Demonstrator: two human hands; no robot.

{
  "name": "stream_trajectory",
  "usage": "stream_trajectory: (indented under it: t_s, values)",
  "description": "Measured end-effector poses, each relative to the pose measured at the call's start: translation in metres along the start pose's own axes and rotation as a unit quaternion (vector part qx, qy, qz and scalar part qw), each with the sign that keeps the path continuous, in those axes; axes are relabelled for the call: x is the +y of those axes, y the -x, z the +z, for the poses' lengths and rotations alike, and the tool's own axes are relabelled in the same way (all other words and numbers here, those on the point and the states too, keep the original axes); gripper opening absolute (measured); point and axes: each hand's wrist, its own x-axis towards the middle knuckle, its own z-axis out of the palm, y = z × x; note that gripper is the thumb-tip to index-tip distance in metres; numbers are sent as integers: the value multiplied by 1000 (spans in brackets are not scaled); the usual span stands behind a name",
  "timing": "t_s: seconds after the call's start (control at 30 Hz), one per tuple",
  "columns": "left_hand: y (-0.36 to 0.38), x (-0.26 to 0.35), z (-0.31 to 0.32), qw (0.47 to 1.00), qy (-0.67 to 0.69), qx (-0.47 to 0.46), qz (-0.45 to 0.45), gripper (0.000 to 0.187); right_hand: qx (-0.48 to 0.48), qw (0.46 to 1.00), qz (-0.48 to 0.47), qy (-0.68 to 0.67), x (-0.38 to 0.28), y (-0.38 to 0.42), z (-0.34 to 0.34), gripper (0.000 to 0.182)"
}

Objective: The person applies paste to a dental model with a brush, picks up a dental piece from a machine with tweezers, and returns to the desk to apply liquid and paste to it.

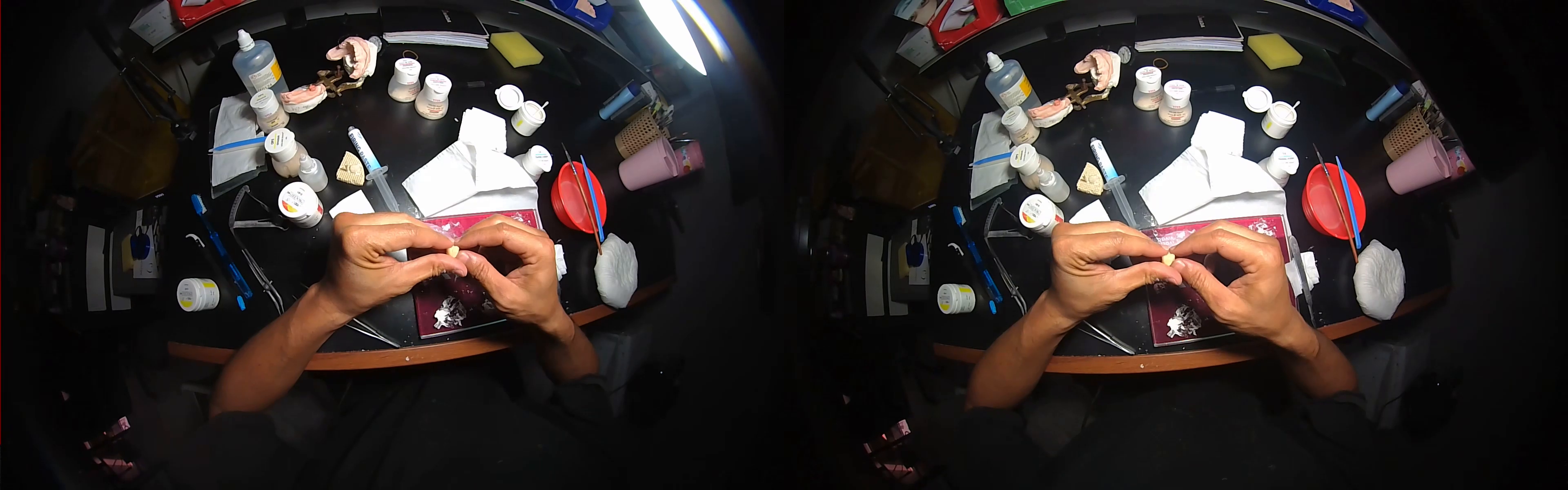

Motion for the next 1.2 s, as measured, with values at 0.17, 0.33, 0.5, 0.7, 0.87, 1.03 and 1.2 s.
stream_trajectory:
  t_s: [0.17, 0.33, 0.5, 0.7, 0.87, 1.03, 1.2]
  values:
    - [-1, 3, 2, 1000, -4, 6, -7, 25, 4, 1000, 10, -7, 0, 0, 0, 10]
    - [0, 7, 1, 999, -3, -2, -50, 26, 5, 1000, 14, -5, 1, 0, 1, 10]
    - [1, 4, 4, 999, -10, 12, -27, 23, 8, 1000, 3, -2, 3, 0, 0, 10]
    - [0, 4, 3, 1000, -13, 5, -22, 22, 6, 1000, 1, 0, 2, 0, 0, 9]
    - [1, 3, 3, 1000, -10, 1, -19, 22, 10, 1000, -1, 6, 1, 0, 1, 9]
    - [1, 4, 3, 1000, 6, -1, -27, 22, 13, 1000, 9, 6, 1, 1, 1, 9]
    - [3, 2, 5, 1000, 2, -2, -28, 23, 11, 1000, 22, 4, 2, 2, 0, 10]
